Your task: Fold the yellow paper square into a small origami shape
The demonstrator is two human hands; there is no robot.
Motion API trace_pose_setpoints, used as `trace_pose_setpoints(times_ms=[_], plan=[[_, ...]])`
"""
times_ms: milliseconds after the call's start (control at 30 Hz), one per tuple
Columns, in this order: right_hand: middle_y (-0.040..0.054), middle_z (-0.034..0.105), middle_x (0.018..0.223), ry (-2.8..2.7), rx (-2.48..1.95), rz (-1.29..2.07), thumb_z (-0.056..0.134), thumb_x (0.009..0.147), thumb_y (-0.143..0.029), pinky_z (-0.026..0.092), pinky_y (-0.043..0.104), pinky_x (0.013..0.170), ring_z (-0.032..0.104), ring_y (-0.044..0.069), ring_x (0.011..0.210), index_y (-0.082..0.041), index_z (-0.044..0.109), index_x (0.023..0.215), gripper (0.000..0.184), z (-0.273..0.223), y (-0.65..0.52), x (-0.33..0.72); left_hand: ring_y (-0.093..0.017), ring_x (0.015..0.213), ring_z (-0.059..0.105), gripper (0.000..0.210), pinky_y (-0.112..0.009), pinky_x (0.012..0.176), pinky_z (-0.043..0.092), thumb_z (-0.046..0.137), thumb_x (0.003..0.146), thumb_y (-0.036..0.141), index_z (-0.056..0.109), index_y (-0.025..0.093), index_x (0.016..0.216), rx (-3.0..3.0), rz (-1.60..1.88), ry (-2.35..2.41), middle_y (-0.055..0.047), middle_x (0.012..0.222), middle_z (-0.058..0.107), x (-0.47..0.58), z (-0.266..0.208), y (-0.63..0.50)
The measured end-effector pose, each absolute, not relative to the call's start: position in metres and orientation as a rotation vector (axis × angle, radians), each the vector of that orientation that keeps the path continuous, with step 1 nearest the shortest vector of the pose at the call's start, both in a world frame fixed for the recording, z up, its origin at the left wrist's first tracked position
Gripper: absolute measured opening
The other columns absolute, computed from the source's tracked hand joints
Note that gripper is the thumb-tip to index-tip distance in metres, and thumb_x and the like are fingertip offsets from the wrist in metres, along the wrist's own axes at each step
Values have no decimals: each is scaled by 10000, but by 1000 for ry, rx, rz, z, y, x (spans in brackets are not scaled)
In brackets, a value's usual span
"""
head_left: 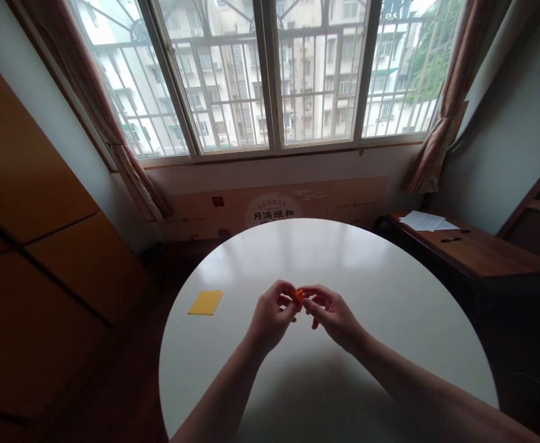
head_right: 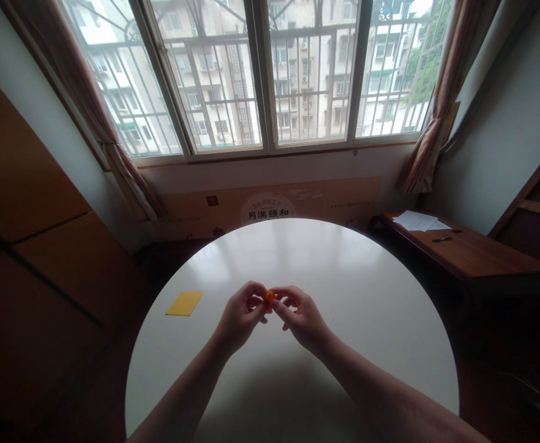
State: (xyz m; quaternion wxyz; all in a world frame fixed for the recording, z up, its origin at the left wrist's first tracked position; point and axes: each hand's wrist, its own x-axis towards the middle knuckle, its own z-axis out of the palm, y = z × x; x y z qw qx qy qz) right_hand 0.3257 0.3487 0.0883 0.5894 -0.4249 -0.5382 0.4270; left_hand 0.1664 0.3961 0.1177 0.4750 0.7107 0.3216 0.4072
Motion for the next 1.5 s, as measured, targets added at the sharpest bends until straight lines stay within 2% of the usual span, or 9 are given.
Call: trace_pose_setpoints(times_ms=[133,333,500,667,833,1000,1167,1367,1500], plan=[[92,688,948,-1134,-1029,1073,739,797,-498,525,248,473,601,176,737,-173,717,1111,452,94,348,326,-179,680,704,183,-236,503,556,669,784,242,541,175,896,1610,1009,755,-9,777,667,165,119,397],[72,694,787,-1049,-1013,1172,803,732,-505,494,231,466,607,167,679,-150,764,938,412,97,350,328,-171,609,696,347,-208,450,513,754,771,393,480,192,847,1514,1033,760,2,746,678,164,121,398],[83,714,818,-1026,-993,1200,811,729,-500,486,222,456,620,163,662,-155,764,917,395,96,349,328,-191,683,711,216,-222,498,537,707,818,350,579,178,797,1683,1070,788,-23,725,691,164,121,397],[78,712,799,-1036,-975,1157,802,741,-496,499,240,460,633,172,655,-163,770,920,380,93,350,328,-194,733,706,112,-242,499,565,672,817,287,668,179,846,1759,1115,791,-57,924,712,163,123,397],[77,725,797,-1038,-967,1047,800,746,-500,505,253,465,628,166,633,-171,772,935,380,92,352,330,-219,862,693,170,-257,551,583,616,842,256,724,173,943,1757,1085,718,-101,1081,675,161,124,397],[75,734,778,-1052,-960,956,812,735,-490,514,269,467,630,175,628,-182,778,906,353,97,352,332,-242,1006,666,220,-311,738,602,705,819,268,746,187,1020,1802,1063,668,-121,1160,644,161,124,396],[79,742,795,-1085,-949,953,820,729,-484,532,292,475,645,192,642,-188,790,903,345,100,349,331,-228,963,677,163,-311,740,592,712,808,231,767,204,959,1865,1147,678,-109,1140,648,162,121,396],[69,729,743,-1088,-911,1035,827,735,-458,531,282,484,642,188,646,-191,797,903,317,100,347,328,-210,884,686,125,-291,683,577,716,853,317,774,207,872,1915,1203,713,-99,1079,653,161,119,397],[72,728,747,-1054,-896,1082,834,730,-450,525,269,487,636,181,653,-187,798,906,319,100,347,328,-205,869,685,128,-276,656,563,709,861,314,759,195,859,1904,1182,705,-97,1065,652,161,123,395]])
